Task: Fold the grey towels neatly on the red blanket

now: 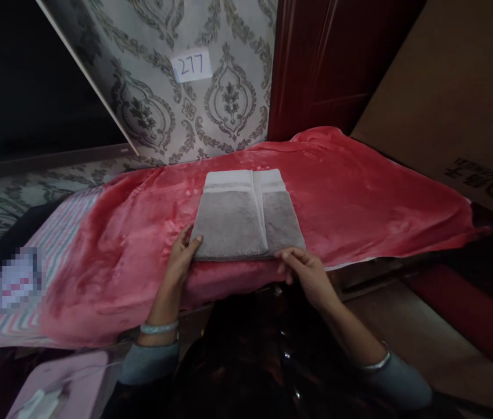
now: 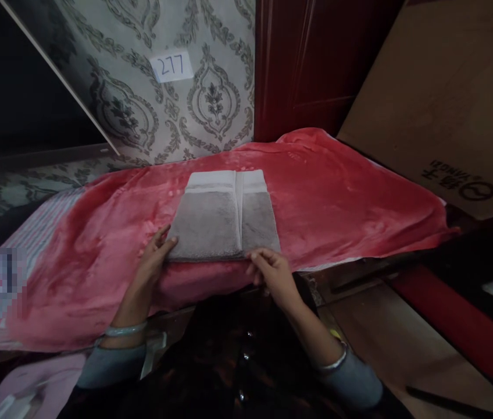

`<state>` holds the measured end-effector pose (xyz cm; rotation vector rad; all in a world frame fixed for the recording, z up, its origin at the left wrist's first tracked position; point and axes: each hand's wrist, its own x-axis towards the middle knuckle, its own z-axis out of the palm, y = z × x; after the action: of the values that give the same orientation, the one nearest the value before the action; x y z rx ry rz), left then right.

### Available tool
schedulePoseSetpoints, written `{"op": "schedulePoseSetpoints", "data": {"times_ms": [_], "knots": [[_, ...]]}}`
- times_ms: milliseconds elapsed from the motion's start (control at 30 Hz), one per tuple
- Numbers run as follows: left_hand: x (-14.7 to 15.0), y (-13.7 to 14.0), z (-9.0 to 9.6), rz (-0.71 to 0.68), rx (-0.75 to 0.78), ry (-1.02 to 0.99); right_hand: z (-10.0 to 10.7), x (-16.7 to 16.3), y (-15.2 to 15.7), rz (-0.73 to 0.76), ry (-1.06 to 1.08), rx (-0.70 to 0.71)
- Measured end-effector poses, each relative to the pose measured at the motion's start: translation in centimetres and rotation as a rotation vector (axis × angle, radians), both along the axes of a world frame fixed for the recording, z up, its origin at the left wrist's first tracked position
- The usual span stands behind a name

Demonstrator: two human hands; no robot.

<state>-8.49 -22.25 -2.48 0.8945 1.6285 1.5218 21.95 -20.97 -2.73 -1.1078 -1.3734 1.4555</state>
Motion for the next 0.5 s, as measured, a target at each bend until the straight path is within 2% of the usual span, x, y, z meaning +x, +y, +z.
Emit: {"op": "schedulePoseSetpoints", "data": {"times_ms": [67,100,167,200,267,367,500], "knots": [[0.2,0.0,0.0,-0.008,0.023,0.027,0.5,0.5,0.8,-0.092,-0.198,0.353],[0.3,0.0,-0.1,-0.008,0.034,0.046,0.5,0.5,1.2,-0.087,-0.310,0.523],[0.2,0.2,-0.5,0.000,0.054,0.095,-0.1,0.4,2.0,0.002,-0.530,0.784],[0.1,0.3,-0.7,0.005,0.058,0.119,-0.7,0.3,2.2,0.056,-0.624,0.859],[-0.1,0.5,-1.2,0.012,0.062,0.155,-2.2,0.1,2.5,0.119,-0.757,0.924],[-0.4,0.6,-1.7,0.010,0.067,0.183,-4.1,0.0,2.6,0.119,-0.828,0.958],[-0.5,0.5,-1.7,-0.016,0.064,0.166,-4.9,-0.1,2.4,0.082,-0.813,0.968]]}}
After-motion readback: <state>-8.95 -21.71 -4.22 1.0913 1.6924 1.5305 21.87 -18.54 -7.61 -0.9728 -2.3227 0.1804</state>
